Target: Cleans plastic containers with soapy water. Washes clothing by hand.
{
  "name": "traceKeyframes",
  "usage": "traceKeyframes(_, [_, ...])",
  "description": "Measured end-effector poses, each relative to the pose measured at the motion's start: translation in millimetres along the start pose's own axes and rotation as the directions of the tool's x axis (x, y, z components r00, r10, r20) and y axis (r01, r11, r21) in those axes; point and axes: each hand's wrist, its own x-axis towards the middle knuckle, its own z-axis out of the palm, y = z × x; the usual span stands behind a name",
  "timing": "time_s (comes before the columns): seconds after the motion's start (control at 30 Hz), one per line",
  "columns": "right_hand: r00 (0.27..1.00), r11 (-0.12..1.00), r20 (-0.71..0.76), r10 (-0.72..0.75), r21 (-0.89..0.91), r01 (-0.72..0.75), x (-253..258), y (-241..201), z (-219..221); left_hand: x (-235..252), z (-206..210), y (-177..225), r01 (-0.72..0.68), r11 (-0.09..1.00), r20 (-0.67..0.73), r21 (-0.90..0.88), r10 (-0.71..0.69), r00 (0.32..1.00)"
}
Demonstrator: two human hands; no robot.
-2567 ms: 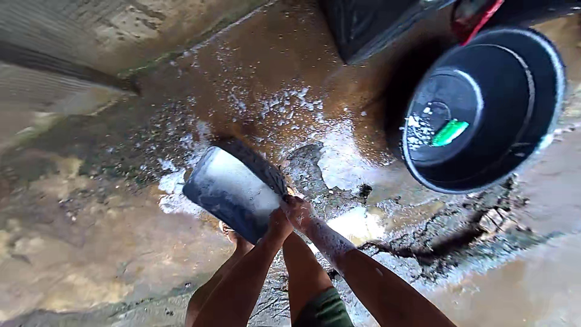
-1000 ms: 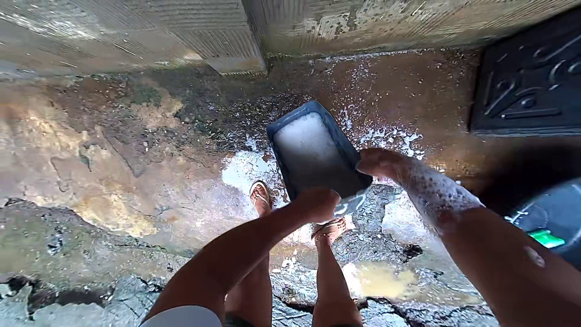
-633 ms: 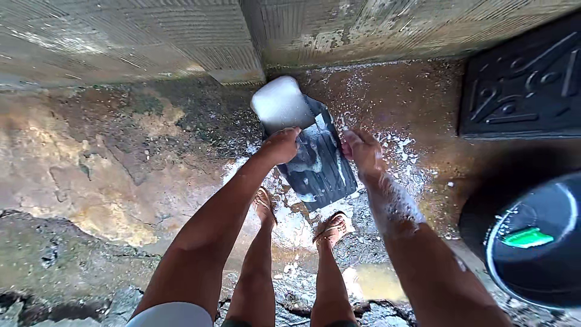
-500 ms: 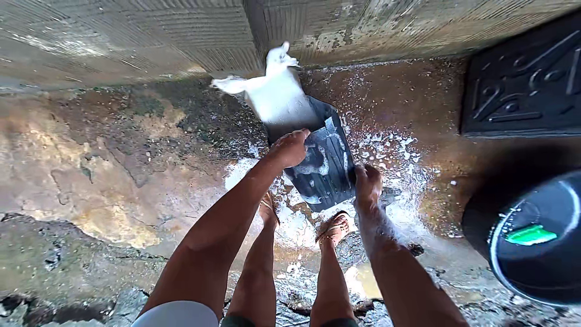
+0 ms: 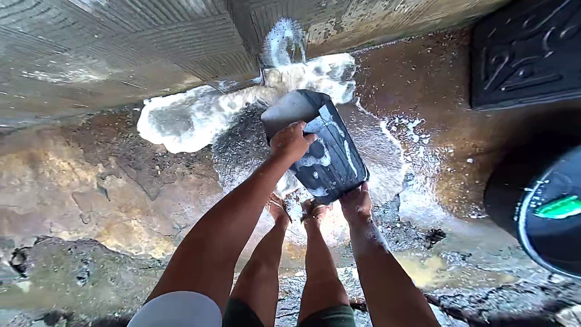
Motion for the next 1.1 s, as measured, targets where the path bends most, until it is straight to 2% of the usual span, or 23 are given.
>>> traceKeyframes(0.1, [0.995, 0.999, -0.096, -0.039, -0.011, 0.038, -3.0, 2.0, 10.1, 1.2, -1.6, 3.9, 0.019, 1.000, -0.008, 0.000, -0.019, 1.000])
traceKeyframes(0.2, [0.984, 0.994, -0.144, -0.105, 0.025, 0.110, 7.4, 15.2, -10.3, -24.6, 21.3, 13.4, -0.046, 0.998, 0.075, -0.049, 0.050, 0.996])
traceKeyframes(0.33, [0.994, 0.991, -0.108, -0.007, 0.135, 0.022, 33.7, 16.1, -50.1, -50.1, 58.0, 42.2, -0.089, 0.994, 0.270, -0.059, 0.102, 0.957])
traceKeyframes(0.5, [0.993, 0.995, -0.120, 0.005, 0.100, 0.007, 41.8, -6.5, -78.2, -71.4, 84.5, 69.3, 0.000, 0.996, 0.274, -0.091, 0.025, 0.961])
traceKeyframes(0.6, [0.985, 1.000, -0.170, -0.016, 0.013, 0.018, 33.7, -28.7, -111.8, -87.8, 98.8, 93.3, 0.031, 0.991, 0.332, -0.133, 0.015, 0.943])
traceKeyframes(0.7, [0.953, 0.991, -0.303, -0.023, -0.131, -0.017, 5.3, -58.7, -149.3, -103.7, 116.0, 111.7, 0.045, 0.978, 0.358, -0.202, 0.031, 0.933])
traceKeyframes(0.87, [0.912, 0.958, -0.395, -0.111, -0.286, -0.007, -46.1, -103.4, -194.9, -117.6, 152.1, 121.4, 0.102, 0.933, 0.367, -0.345, 0.034, 0.930])
traceKeyframes(0.97, [0.891, 0.914, -0.414, -0.185, -0.405, 0.001, -51.4, -122.2, -223.7, -127.8, 181.5, 124.7, 0.142, 0.878, 0.384, -0.458, 0.052, 0.922])
traceKeyframes(1.1, [0.848, 0.874, -0.485, -0.213, -0.483, -0.057, -47.9, -143.5, -263.8, -150.9, 212.0, 144.9, 0.163, 0.833, 0.459, -0.529, 0.118, 0.881])
